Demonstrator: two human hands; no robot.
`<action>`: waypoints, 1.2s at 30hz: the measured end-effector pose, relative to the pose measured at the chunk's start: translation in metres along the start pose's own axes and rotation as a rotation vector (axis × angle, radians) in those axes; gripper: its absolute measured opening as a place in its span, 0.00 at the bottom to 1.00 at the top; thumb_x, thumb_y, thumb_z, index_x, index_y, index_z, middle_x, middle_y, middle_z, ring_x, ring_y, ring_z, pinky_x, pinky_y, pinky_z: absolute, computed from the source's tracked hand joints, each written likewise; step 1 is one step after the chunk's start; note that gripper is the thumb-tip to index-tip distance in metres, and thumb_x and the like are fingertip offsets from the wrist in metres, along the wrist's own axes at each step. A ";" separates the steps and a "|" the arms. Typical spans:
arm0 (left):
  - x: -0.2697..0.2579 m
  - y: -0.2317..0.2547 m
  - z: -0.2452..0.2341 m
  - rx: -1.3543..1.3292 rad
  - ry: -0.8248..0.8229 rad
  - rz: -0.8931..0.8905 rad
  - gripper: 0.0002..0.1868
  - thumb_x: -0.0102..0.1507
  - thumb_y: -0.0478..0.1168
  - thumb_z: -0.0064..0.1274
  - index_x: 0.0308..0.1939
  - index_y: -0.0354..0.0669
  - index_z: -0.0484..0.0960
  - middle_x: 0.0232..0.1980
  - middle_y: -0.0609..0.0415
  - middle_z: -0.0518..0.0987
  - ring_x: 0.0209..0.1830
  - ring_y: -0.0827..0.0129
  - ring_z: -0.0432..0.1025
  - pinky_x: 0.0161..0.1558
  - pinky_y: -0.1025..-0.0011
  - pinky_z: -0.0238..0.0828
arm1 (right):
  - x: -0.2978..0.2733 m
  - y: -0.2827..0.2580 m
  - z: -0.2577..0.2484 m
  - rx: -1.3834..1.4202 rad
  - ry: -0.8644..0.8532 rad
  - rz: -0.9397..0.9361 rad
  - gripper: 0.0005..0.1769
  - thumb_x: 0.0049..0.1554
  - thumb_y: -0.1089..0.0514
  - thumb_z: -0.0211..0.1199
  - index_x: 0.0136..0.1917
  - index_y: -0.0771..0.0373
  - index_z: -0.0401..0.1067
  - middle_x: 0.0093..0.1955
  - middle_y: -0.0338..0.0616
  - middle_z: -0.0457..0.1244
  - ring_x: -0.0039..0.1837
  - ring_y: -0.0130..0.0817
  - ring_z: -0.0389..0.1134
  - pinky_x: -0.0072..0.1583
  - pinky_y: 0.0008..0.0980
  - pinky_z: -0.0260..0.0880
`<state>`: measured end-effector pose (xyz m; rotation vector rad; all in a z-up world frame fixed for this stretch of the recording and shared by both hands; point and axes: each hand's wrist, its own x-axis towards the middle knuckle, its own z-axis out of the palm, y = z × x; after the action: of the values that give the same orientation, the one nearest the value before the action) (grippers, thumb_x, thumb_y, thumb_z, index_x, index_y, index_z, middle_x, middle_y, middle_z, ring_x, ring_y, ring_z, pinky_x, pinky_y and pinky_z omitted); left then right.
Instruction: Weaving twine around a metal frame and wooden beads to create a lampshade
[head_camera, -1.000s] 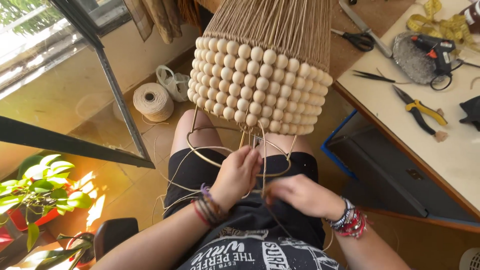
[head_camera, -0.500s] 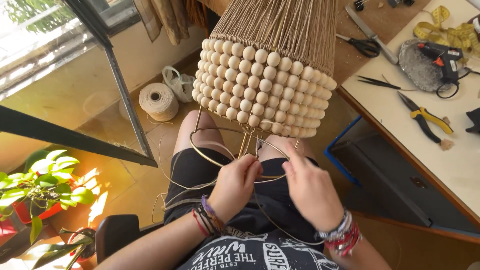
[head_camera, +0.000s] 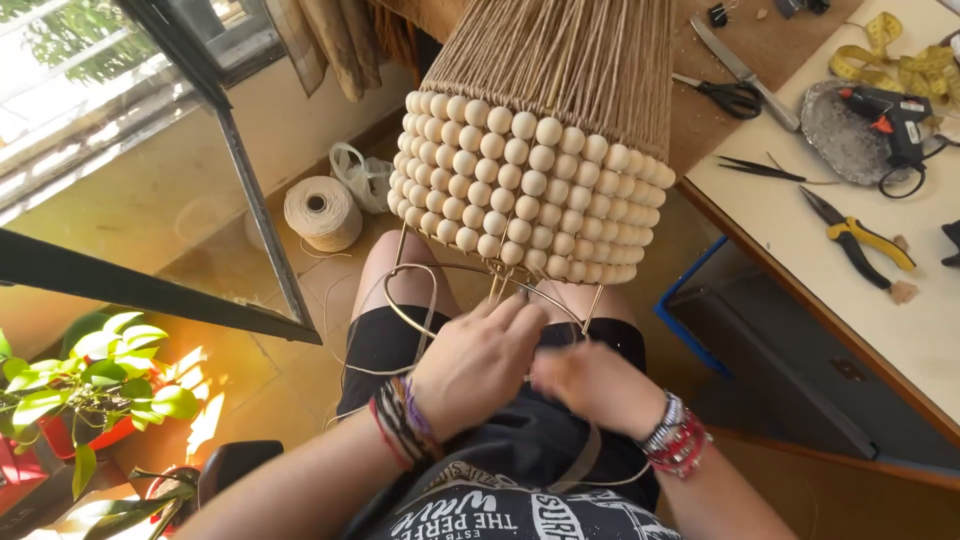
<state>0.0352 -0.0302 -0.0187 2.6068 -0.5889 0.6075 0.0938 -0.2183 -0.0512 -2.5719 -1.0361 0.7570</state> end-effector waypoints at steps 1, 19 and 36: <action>0.000 0.002 -0.005 0.049 0.061 0.109 0.15 0.57 0.39 0.52 0.47 0.44 0.76 0.43 0.51 0.74 0.45 0.55 0.72 0.45 0.66 0.71 | -0.015 -0.002 0.004 -0.044 -0.264 -0.001 0.20 0.64 0.44 0.51 0.47 0.53 0.81 0.42 0.50 0.74 0.49 0.58 0.74 0.54 0.55 0.74; 0.000 0.044 0.048 -0.913 -0.412 -0.312 0.17 0.72 0.50 0.44 0.31 0.48 0.74 0.27 0.57 0.77 0.27 0.66 0.71 0.35 0.66 0.67 | -0.099 0.026 -0.018 0.175 0.202 -0.103 0.10 0.60 0.49 0.63 0.46 0.57 0.71 0.42 0.41 0.68 0.42 0.40 0.71 0.46 0.42 0.66; -0.009 0.010 0.052 -0.219 -0.383 0.074 0.16 0.72 0.48 0.43 0.30 0.50 0.72 0.18 0.54 0.76 0.17 0.49 0.72 0.30 0.54 0.68 | -0.072 0.011 -0.005 0.222 0.242 -0.049 0.06 0.63 0.55 0.52 0.49 0.56 0.69 0.44 0.40 0.66 0.40 0.46 0.70 0.45 0.43 0.66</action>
<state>0.0394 -0.0593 -0.0631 2.5105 -0.8203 0.0523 0.0587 -0.2771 -0.0255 -2.3684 -0.8831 0.5017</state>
